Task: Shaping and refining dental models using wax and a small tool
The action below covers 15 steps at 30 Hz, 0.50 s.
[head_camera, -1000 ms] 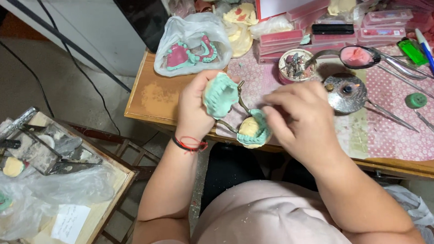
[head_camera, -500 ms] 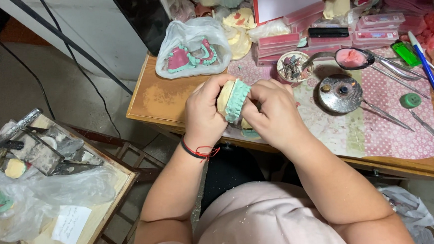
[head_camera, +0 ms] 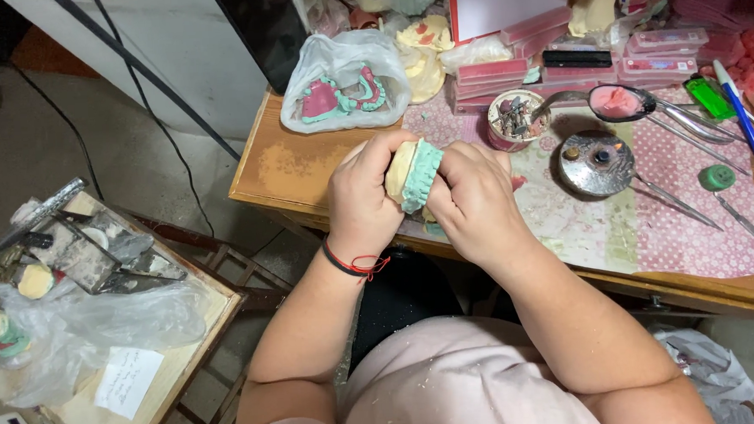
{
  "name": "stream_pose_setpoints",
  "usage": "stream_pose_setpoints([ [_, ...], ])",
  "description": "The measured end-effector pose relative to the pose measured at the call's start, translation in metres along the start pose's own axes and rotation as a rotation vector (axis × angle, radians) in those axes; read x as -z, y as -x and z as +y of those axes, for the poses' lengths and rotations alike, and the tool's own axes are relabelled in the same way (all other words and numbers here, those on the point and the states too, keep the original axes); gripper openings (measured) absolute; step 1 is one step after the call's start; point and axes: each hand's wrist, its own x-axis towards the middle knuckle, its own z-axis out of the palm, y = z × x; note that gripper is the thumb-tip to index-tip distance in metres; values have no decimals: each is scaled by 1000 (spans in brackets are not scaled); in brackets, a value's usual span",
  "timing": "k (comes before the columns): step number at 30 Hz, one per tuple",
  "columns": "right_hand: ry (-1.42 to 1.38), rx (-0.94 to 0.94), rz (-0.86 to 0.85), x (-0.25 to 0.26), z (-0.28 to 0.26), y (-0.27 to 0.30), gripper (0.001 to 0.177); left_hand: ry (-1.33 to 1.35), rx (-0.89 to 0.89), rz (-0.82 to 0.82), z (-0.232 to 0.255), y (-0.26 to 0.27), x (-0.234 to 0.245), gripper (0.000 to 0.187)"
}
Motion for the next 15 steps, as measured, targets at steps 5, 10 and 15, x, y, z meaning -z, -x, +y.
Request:
stream_pose_setpoints([
  [5,-4,33,-6,1,-4,0,20,-35,-22,21,2,3,3,29],
  [10,-90,-2,-47,-6,7,-3,22,-10,38,29,-5,8,5,29],
  [15,-331,10,9,-4,13,-4,21,120,246,34,-15,14,8,33],
])
